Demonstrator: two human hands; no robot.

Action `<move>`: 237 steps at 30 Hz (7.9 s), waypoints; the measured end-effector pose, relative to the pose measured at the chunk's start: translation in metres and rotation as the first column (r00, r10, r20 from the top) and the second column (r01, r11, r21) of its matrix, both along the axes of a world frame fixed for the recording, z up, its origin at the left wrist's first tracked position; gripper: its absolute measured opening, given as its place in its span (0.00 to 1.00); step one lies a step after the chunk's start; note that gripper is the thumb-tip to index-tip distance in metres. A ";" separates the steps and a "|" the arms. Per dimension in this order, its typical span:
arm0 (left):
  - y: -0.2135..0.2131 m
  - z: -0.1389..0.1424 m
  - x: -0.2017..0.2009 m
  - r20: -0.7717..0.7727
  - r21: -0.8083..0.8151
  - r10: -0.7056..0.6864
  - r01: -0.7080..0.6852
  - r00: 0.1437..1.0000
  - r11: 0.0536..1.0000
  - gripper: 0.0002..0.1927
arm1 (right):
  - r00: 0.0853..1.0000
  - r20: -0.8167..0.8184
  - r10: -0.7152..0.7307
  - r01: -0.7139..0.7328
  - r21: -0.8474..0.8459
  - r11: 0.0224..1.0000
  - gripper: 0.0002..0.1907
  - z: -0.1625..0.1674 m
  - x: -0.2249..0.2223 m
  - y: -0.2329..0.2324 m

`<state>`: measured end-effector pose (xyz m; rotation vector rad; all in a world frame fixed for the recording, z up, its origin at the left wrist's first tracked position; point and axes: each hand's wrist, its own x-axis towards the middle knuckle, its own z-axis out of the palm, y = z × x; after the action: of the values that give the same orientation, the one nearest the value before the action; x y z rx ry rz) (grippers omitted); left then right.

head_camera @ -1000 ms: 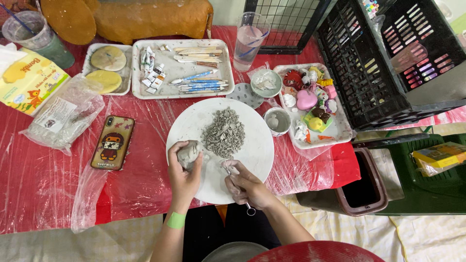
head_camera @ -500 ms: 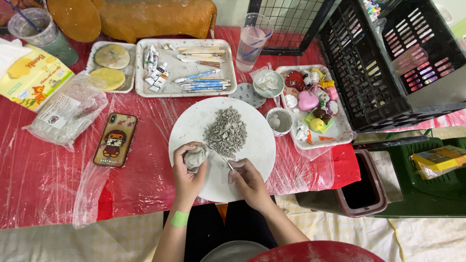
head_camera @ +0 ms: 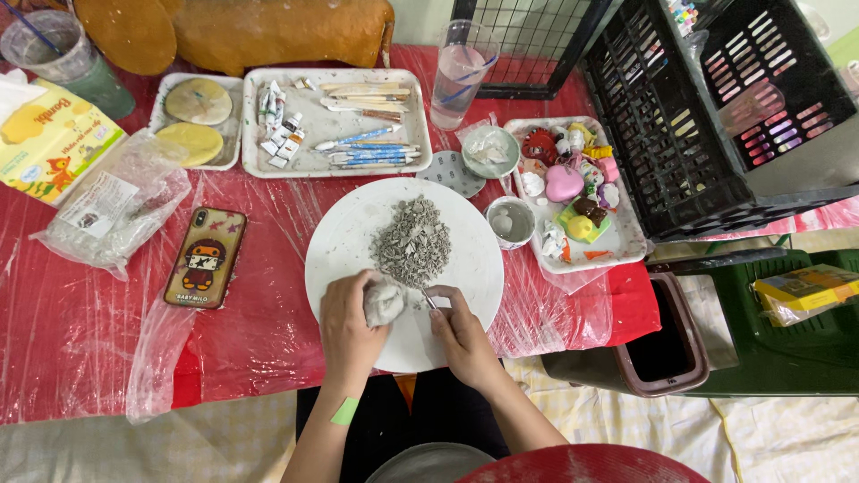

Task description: The person holds a gray clay lump on a white plate and repeatedly scrapes it with a small handheld tool, letting the shavings accumulate in a pile on the plate. They turn the lump and continue scraping and pressing it with their fingers throughout the episode.

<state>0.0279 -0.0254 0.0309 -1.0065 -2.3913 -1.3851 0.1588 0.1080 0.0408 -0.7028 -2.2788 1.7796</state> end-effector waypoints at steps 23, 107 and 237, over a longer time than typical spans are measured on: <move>-0.020 0.002 -0.003 -0.070 -0.130 -0.104 0.094 0.992 0.987 0.31 | 0.998 -0.044 0.051 -0.029 0.415 0.909 0.12 0.018 0.020 0.014; 0.005 0.002 0.018 -0.006 -0.182 0.101 -0.101 0.995 0.978 0.40 | 0.799 0.549 0.244 -0.585 0.620 0.522 0.14 0.051 -0.032 0.036; 0.003 0.009 0.008 0.019 -0.200 0.029 -0.025 0.999 0.979 0.39 | 0.801 0.554 0.226 -0.596 0.774 0.215 0.09 0.034 -0.028 0.022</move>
<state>0.0355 -0.0225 0.0398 -1.0053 -2.5911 -1.1698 0.1304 0.1295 0.0751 -0.0801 -3.3193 0.0224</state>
